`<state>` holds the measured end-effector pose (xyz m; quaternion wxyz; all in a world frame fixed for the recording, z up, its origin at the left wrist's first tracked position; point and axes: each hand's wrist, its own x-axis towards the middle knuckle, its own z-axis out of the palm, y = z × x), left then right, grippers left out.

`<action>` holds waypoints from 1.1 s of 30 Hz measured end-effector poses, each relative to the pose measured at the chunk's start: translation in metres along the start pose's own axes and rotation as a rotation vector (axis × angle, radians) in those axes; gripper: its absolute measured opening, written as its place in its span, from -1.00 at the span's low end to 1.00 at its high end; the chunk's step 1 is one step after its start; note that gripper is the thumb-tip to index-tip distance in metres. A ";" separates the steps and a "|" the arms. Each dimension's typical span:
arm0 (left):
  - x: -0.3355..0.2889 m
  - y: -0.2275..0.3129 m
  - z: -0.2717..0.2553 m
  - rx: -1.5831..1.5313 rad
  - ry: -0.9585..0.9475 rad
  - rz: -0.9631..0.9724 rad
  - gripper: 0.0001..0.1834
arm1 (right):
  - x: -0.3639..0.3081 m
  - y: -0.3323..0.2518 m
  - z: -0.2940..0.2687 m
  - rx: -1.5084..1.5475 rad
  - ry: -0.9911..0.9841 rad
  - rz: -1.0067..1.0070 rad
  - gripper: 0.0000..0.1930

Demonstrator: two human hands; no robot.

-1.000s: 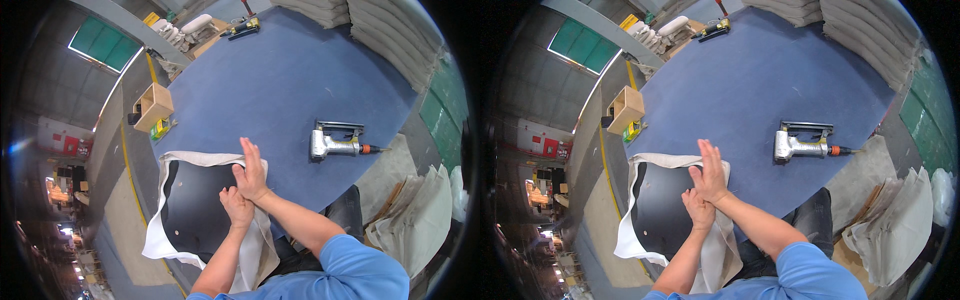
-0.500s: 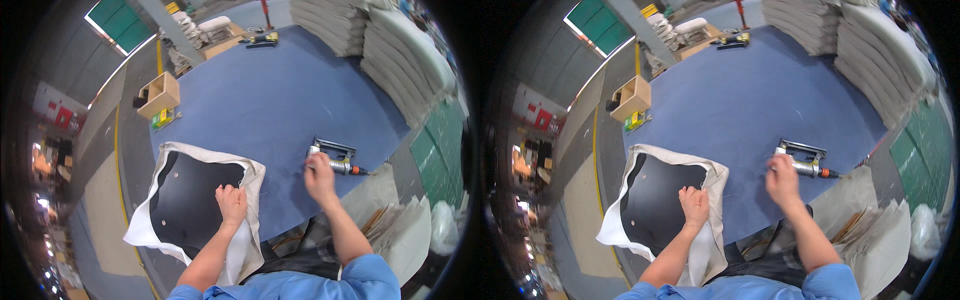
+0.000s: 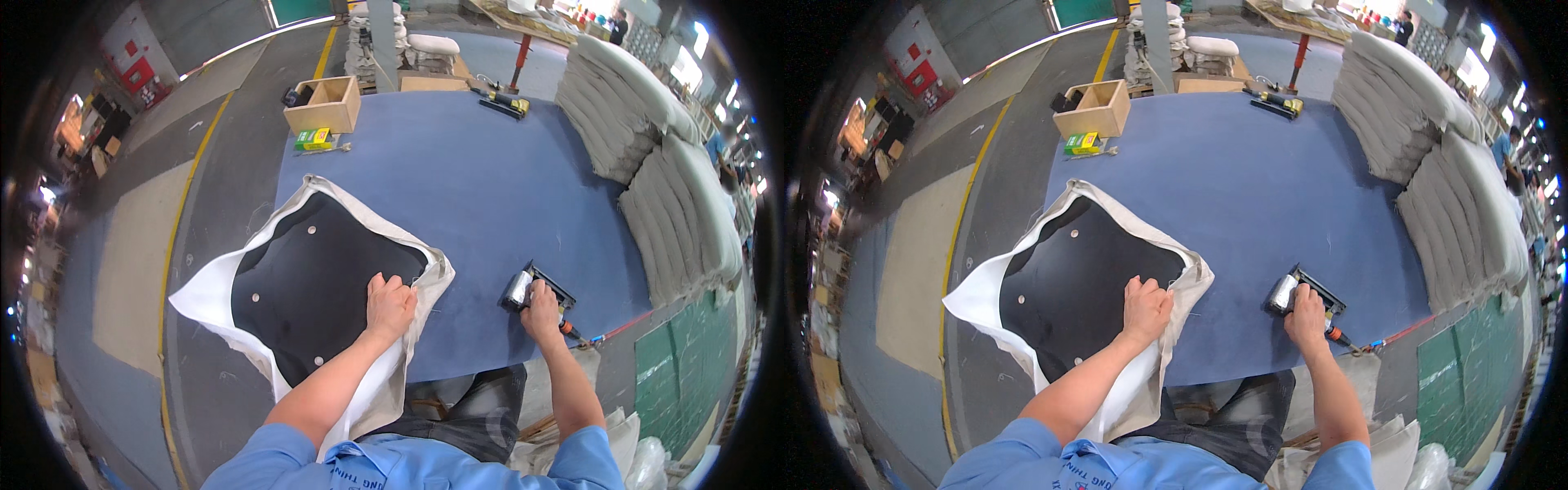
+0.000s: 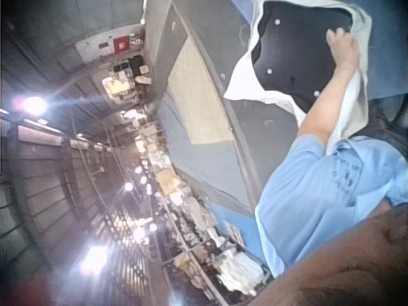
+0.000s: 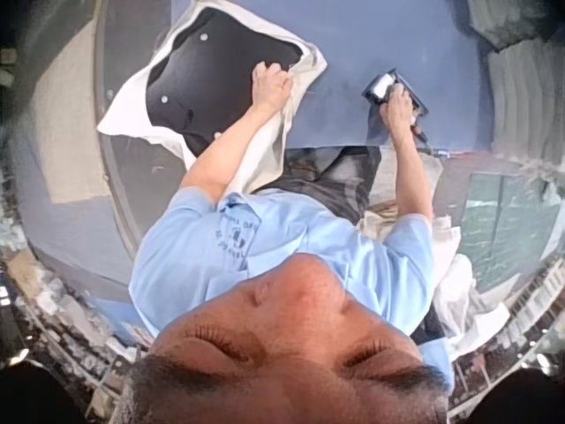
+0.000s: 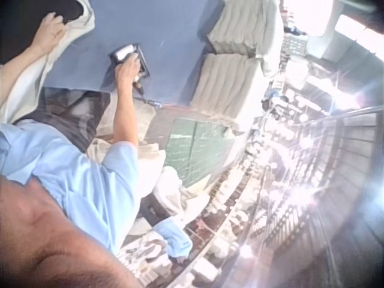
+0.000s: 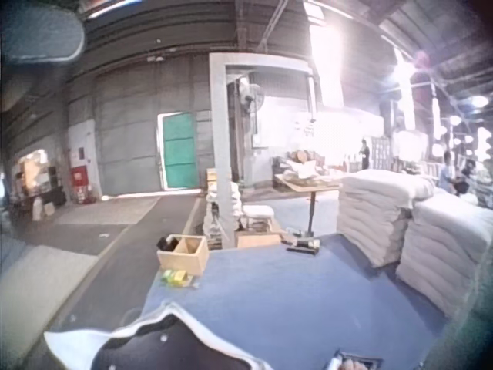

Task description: The person wraps a white fabric cover over a black seat base, folds and tucks the edges, and uses a pneumatic staple gun to secure the fabric. The person repeatedly adjusts the fabric, staples along the perimeter, and flips the seat to continue fastening.

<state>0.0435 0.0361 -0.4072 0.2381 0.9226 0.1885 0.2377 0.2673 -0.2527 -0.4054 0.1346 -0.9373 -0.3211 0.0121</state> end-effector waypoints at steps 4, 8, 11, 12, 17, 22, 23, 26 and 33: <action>-0.002 -0.002 0.003 0.013 0.034 -0.018 -0.65 | -0.002 -0.027 -0.028 0.131 -0.124 0.110 -0.16; -0.004 -0.003 0.000 -0.022 0.058 -0.028 -0.65 | -0.001 -0.074 -0.056 0.318 -0.245 -0.146 -0.15; -0.003 -0.002 -0.001 -0.046 0.061 -0.026 -0.65 | 0.000 -0.113 -0.053 0.751 -0.404 -0.085 -0.24; -0.003 -0.002 -0.002 -0.040 0.064 -0.026 -0.65 | 0.002 -0.125 -0.050 0.923 -0.478 -0.048 -0.25; -0.003 0.001 -0.008 -0.024 -0.030 -0.053 -0.65 | 0.010 -0.154 -0.047 0.975 -0.688 -0.015 -0.27; -0.003 -0.001 -0.008 -0.034 -0.025 -0.051 -0.66 | 0.012 -0.165 -0.044 0.926 -0.674 -0.085 -0.28; -0.003 -0.001 -0.007 -0.031 0.002 -0.033 -0.66 | 0.012 -0.165 -0.043 0.919 -0.666 -0.101 -0.29; -0.005 -0.007 -0.001 -0.007 0.079 -0.005 -0.68 | 0.016 -0.176 -0.050 0.802 -0.730 -0.033 -0.27; -0.007 0.000 -0.005 0.022 0.030 0.029 -0.69 | 0.012 -0.178 -0.039 0.745 -0.596 -0.192 -0.27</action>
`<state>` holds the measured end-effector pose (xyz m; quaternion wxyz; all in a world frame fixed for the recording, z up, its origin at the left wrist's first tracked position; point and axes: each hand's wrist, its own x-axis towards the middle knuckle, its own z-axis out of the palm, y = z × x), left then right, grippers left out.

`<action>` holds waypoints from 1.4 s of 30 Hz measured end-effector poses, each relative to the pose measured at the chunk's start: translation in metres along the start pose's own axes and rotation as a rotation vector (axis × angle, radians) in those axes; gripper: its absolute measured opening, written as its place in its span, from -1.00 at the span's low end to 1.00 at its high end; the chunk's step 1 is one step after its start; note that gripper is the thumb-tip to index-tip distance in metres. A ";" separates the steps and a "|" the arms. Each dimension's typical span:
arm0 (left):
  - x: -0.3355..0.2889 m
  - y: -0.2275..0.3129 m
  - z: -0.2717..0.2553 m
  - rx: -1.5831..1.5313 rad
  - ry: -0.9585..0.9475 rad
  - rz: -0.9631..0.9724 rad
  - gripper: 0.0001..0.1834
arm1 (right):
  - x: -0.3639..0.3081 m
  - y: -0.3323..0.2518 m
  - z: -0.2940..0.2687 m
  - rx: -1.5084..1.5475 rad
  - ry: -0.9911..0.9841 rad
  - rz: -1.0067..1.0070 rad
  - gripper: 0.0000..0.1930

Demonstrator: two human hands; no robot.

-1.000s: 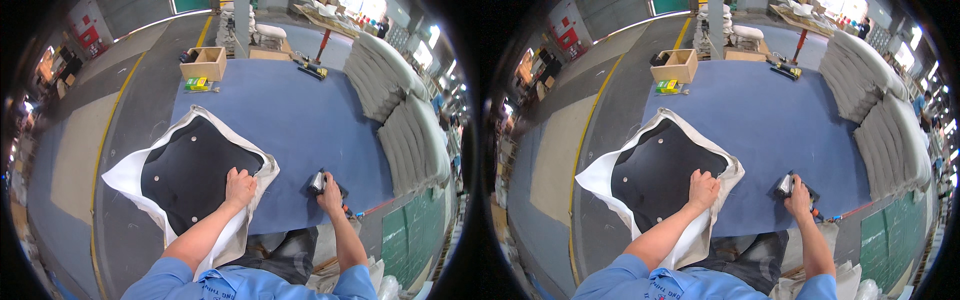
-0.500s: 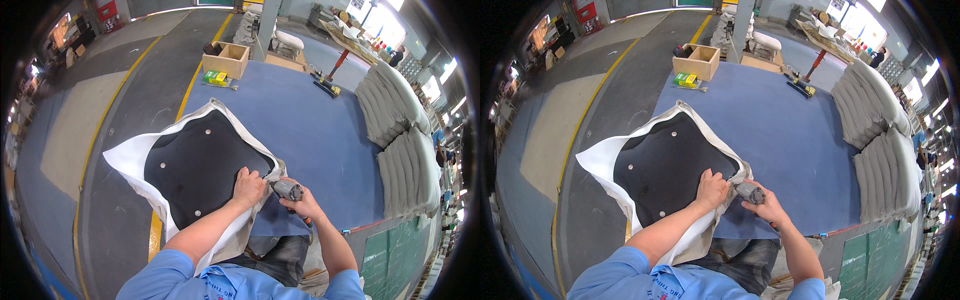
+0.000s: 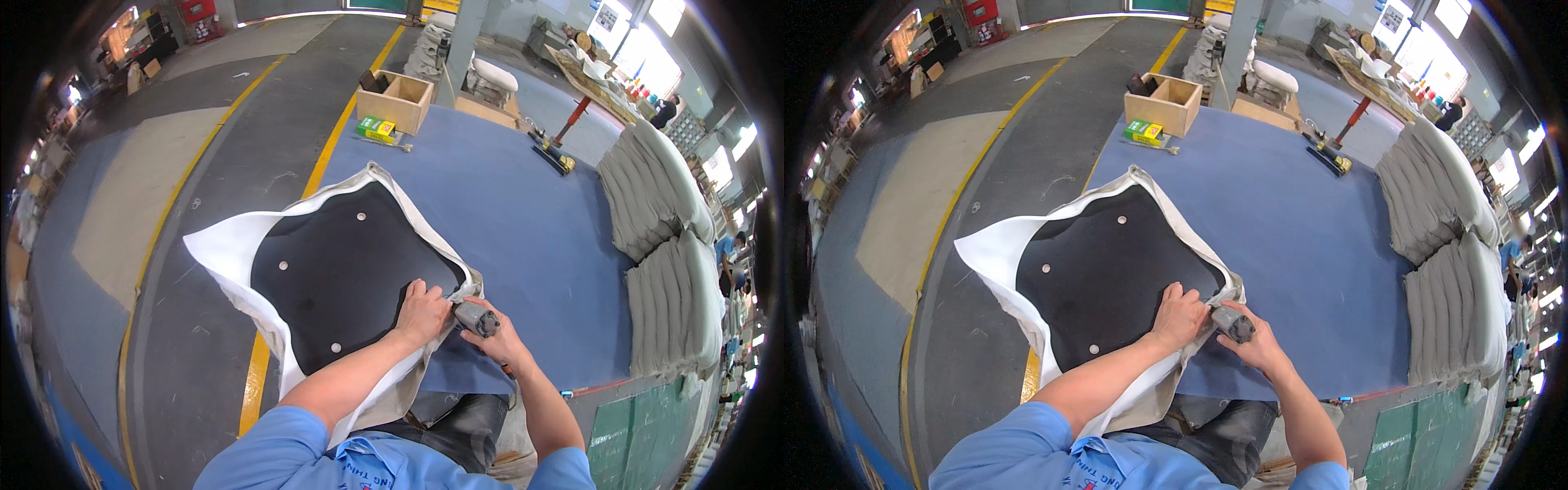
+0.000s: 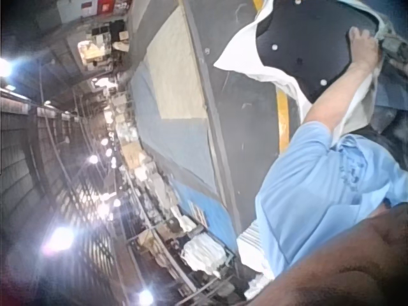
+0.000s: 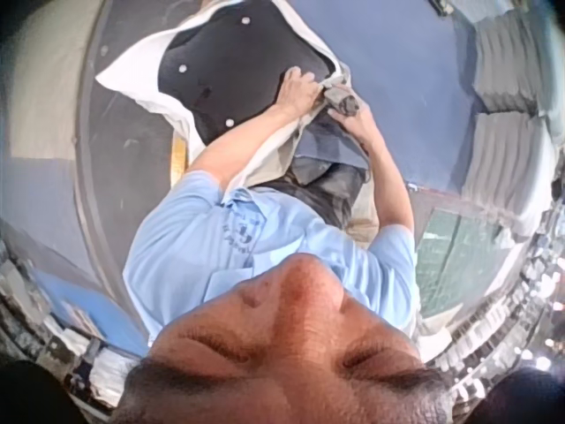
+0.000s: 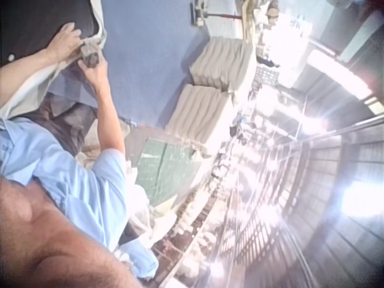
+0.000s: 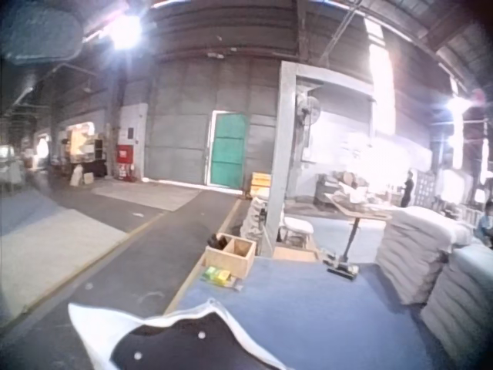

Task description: The person wraps a white fabric cover over a black seat base, folds and tucks the edges, and uses a pneumatic staple gun to secure the fabric. The person repeatedly adjusts the fabric, staples along the perimeter, and flips the seat to continue fastening.

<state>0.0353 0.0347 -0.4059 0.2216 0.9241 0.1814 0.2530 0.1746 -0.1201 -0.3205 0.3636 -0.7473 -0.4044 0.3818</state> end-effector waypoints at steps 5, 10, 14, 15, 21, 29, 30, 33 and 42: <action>0.000 0.003 -0.006 -0.006 -0.021 -0.015 -0.69 | -0.006 -0.001 0.004 -0.003 0.028 -0.003 -0.29; 0.000 -0.003 -0.003 0.026 0.097 -0.051 -0.70 | -0.030 0.004 -0.004 -0.082 0.185 -0.121 -0.26; 0.000 -0.002 -0.003 -0.045 0.203 -0.077 -0.76 | -0.040 0.047 -0.042 -0.327 0.460 -0.097 -0.15; 0.001 -0.003 -0.006 -0.055 0.218 -0.086 -0.79 | -0.038 0.056 -0.053 -0.433 0.528 -0.043 -0.12; -0.026 0.000 -0.068 -0.423 0.305 -0.162 -0.86 | -0.054 0.134 -0.089 -0.734 0.531 0.237 -0.05; -0.192 -0.078 -0.195 0.110 0.683 -0.804 -0.45 | -0.004 0.037 -0.076 -0.331 0.196 0.015 -0.36; -0.200 -0.087 -0.193 -0.093 0.694 -1.008 -0.41 | 0.010 0.039 -0.067 -0.156 0.196 0.009 -0.40; -0.187 -0.094 -0.185 -0.579 0.635 -1.273 -0.30 | 0.055 0.052 -0.028 0.377 0.182 0.130 -0.48; -0.184 -0.114 -0.181 -0.197 0.646 -1.333 -0.13 | 0.055 0.044 0.028 0.827 0.360 0.024 -0.44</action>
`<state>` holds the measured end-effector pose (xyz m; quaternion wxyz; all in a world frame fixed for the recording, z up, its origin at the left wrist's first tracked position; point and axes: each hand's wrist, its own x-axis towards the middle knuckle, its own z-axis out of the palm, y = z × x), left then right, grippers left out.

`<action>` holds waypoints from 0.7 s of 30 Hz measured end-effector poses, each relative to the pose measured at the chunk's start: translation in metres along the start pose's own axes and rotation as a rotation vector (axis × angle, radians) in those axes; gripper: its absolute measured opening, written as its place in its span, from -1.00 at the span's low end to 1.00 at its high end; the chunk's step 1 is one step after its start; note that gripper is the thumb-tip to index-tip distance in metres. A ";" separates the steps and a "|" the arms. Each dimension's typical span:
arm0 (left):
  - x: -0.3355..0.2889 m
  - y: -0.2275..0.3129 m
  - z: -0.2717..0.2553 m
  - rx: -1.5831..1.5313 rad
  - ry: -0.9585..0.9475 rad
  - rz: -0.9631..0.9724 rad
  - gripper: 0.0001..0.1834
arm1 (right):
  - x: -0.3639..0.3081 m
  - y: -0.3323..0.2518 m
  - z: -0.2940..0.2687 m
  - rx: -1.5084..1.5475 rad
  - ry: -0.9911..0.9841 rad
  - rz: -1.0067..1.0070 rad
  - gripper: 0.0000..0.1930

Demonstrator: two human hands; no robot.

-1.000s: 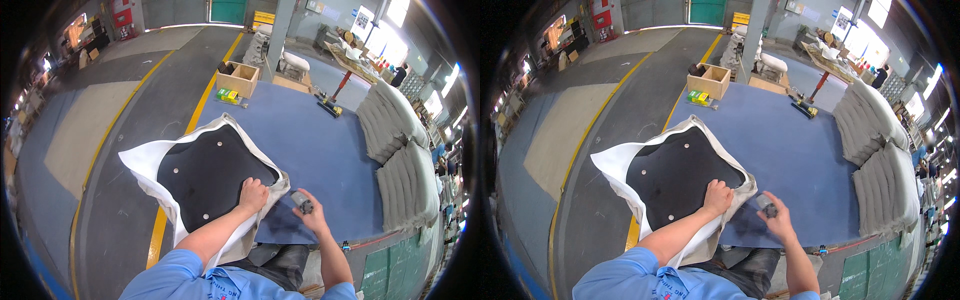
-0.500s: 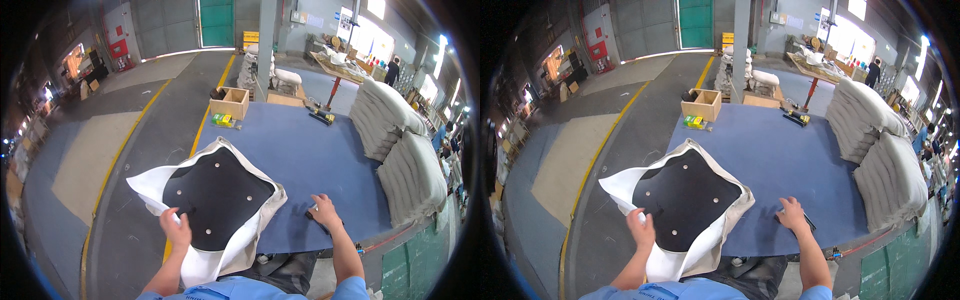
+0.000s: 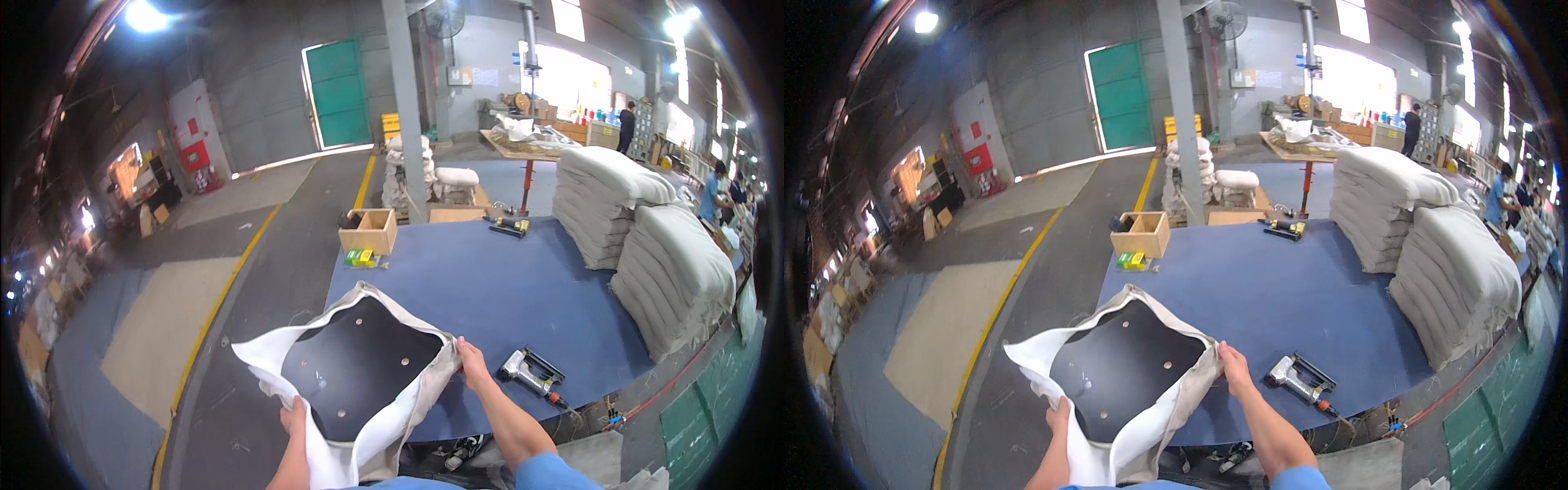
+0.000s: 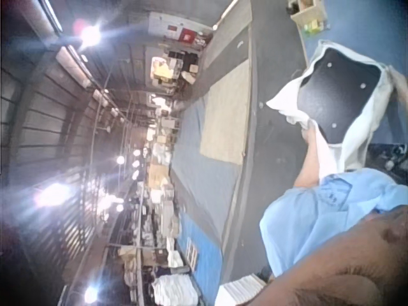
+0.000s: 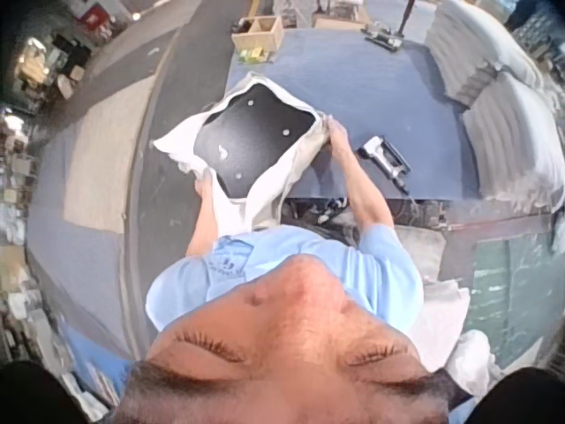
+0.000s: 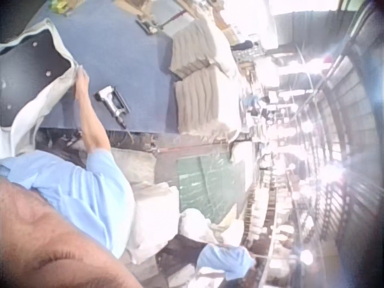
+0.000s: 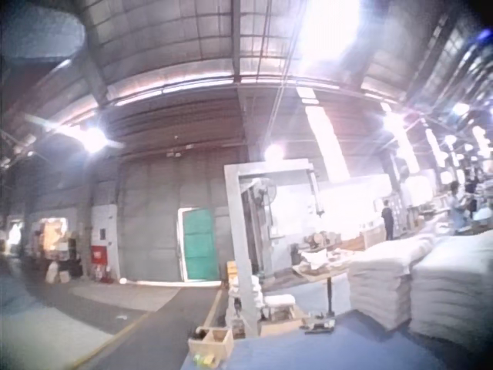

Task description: The person wraps a white fabric cover over a black seat base, folds and tucks the edges, and uses a pneumatic staple gun to secure the fabric. The person repeatedly adjusts the fabric, staples along the perimeter, and flips the seat to continue fastening.

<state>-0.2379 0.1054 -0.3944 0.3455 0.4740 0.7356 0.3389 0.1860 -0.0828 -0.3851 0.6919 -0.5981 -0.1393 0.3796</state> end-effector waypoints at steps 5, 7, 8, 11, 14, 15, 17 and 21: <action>0.006 0.013 0.007 0.016 -0.200 0.211 -0.21 | -0.072 -0.060 -0.021 -0.033 0.116 -0.491 -0.39; -0.016 0.024 0.034 -0.247 -0.345 0.163 -0.34 | -0.108 -0.114 -0.023 -0.215 0.162 -0.791 -0.29; -0.027 0.033 0.047 -0.249 -0.389 0.141 -0.36 | -0.129 -0.144 -0.019 -0.310 0.182 -0.941 -0.25; -0.057 0.066 0.098 -0.212 -0.651 0.111 -0.42 | -0.182 -0.217 0.001 -0.283 0.117 -1.247 -0.15; -0.082 0.095 0.125 -0.155 -0.904 0.340 -0.45 | -0.194 -0.251 0.034 -0.122 0.031 -1.406 -0.15; -0.087 0.106 0.127 -0.136 -0.964 0.581 -0.44 | -0.193 -0.258 0.044 -0.086 -0.032 -1.413 -0.14; -0.109 0.156 0.124 -0.067 -1.071 0.394 -0.35 | -0.174 -0.244 0.046 0.014 -0.161 -1.286 -0.14; -0.244 0.265 0.027 -0.970 -1.339 0.828 -0.21 | -0.135 -0.199 0.036 -0.206 0.053 -1.241 -0.19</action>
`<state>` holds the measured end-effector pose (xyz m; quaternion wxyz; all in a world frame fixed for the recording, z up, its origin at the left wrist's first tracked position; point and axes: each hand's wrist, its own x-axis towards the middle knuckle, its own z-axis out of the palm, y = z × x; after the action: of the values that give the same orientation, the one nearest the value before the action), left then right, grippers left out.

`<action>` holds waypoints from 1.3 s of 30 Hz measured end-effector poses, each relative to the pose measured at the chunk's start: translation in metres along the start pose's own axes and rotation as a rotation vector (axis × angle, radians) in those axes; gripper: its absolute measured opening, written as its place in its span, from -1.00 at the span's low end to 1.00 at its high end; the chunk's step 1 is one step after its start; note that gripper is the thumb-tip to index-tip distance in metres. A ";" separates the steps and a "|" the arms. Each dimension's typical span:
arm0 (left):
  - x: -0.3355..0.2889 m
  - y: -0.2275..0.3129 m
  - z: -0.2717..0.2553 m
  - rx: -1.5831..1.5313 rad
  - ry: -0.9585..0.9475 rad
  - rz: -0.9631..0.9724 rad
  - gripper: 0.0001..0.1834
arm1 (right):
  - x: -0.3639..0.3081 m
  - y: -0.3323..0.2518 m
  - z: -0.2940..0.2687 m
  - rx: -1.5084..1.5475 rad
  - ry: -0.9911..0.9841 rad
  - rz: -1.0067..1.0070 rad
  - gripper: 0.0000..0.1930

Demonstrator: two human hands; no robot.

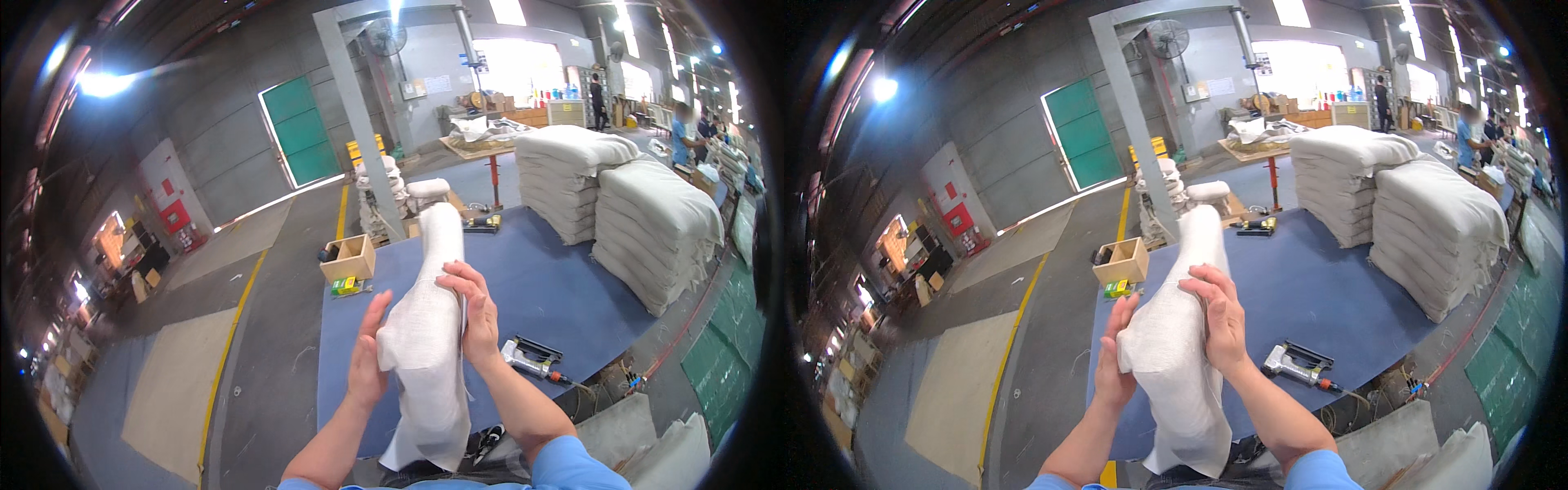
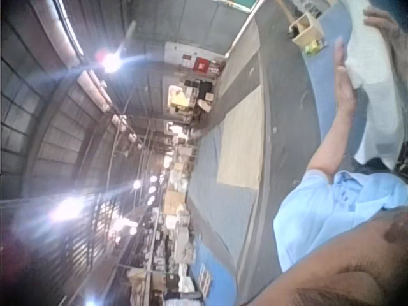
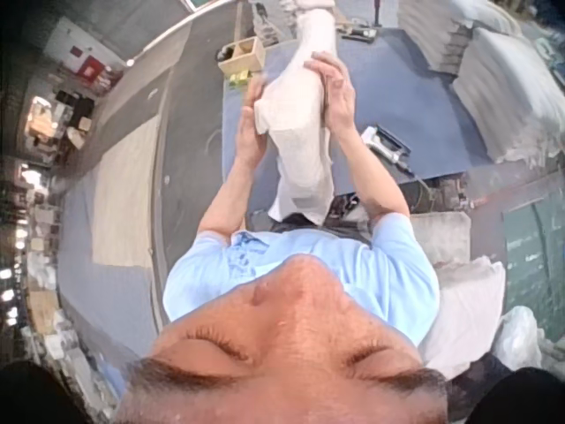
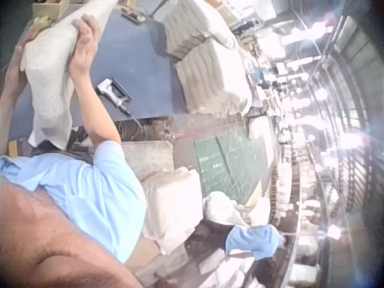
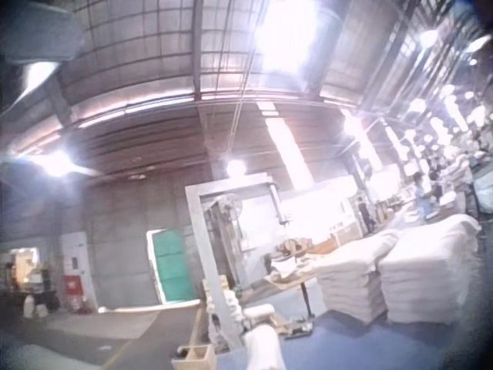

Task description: The person wraps a white fabric cover over a black seat base, folds and tucks the edges, and uses a pneumatic staple gun to secure the fabric. The person repeatedly adjusts the fabric, staples along the perimeter, and flips the seat to continue fastening.

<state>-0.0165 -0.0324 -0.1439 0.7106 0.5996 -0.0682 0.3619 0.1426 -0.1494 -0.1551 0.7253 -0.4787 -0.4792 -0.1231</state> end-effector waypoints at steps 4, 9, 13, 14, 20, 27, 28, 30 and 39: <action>0.005 0.025 0.021 0.317 -0.079 0.259 -0.25 | 0.001 -0.011 0.019 0.009 0.016 -0.001 -0.20; 0.003 0.026 0.018 0.389 0.027 0.230 -0.26 | 0.016 -0.060 0.029 0.104 -0.058 0.029 -0.07; 0.003 0.019 0.023 0.355 0.062 0.249 -0.21 | 0.014 -0.080 0.042 -0.096 0.028 -0.052 -0.02; 0.002 0.015 0.023 0.313 0.077 0.251 -0.20 | 0.008 -0.076 0.046 -0.136 0.063 -0.083 -0.02; 0.005 0.008 0.016 0.361 0.100 0.413 -0.18 | -0.022 -0.043 0.071 -0.234 0.224 -0.284 -0.01; 0.012 0.029 -0.010 0.770 -0.234 0.651 -0.54 | -0.029 -0.051 0.070 0.015 0.257 -0.151 -0.11; 0.008 0.030 -0.010 0.749 -0.239 0.646 -0.55 | -0.031 -0.053 0.068 0.129 0.264 -0.079 -0.14; -0.003 0.032 -0.008 0.706 -0.243 0.623 -0.52 | -0.030 -0.046 0.058 0.215 0.240 0.049 -0.20; -0.032 0.012 0.006 0.617 -0.208 0.519 -0.06 | 0.050 0.025 0.005 0.050 0.080 0.347 -0.54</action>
<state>-0.0449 -0.0520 -0.1496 0.3718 0.7807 -0.1768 0.4701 0.1812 -0.1188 -0.1285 0.7659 -0.5307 -0.3630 -0.0034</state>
